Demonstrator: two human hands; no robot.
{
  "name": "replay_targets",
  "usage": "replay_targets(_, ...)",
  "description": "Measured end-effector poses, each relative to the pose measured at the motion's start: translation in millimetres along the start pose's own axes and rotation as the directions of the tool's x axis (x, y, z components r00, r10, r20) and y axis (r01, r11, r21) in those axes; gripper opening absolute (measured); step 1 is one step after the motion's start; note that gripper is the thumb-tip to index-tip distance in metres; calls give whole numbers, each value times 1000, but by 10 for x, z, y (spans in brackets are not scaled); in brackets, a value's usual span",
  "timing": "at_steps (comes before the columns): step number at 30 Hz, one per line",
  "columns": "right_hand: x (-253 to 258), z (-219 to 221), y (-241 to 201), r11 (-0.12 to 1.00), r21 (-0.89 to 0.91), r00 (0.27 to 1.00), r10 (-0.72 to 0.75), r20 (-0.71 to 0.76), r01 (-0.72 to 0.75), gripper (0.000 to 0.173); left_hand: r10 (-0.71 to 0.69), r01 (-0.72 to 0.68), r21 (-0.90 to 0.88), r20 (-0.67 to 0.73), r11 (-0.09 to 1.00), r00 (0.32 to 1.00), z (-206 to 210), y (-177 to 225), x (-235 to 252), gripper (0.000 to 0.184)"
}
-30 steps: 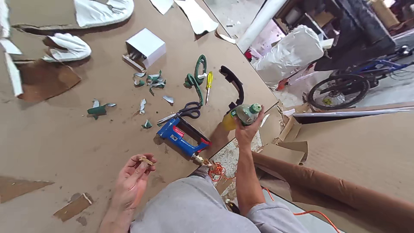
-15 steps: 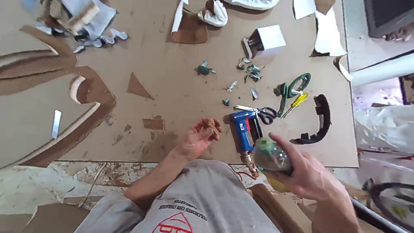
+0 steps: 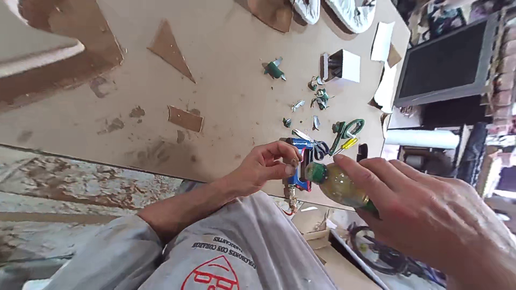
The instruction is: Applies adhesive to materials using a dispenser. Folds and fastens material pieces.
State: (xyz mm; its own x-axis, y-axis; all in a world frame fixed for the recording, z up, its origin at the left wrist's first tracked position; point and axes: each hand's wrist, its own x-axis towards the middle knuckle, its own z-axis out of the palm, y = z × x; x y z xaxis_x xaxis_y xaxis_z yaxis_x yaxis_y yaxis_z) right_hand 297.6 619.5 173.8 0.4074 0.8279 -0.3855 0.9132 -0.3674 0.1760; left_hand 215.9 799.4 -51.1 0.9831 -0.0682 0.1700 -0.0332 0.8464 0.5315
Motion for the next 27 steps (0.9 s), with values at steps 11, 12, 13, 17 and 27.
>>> replay_targets(11,241,-108,-105,999,-35,999,-23,38,25,63,-1,2,-46,22,999,1000,-63,132,-31,15)
replay_targets(12,248,-113,-107,999,-34,999,-23,39,25,64,-4,5,-43,21,999,1000,-67,140,-30,15)
replay_targets(13,252,-115,-107,999,-31,999,-22,39,23,64,-7,8,-41,20,999,1000,-71,147,-28,15)
replay_targets(17,256,-96,-119,1000,-29,999,-3,44,4,65,10,-10,26,2,1000,1000,-72,171,-16,14)
replay_targets(27,318,-36,-336,988,-101,992,121,36,-117,69,33,-4,260,-107,965,994,-114,180,11,15)
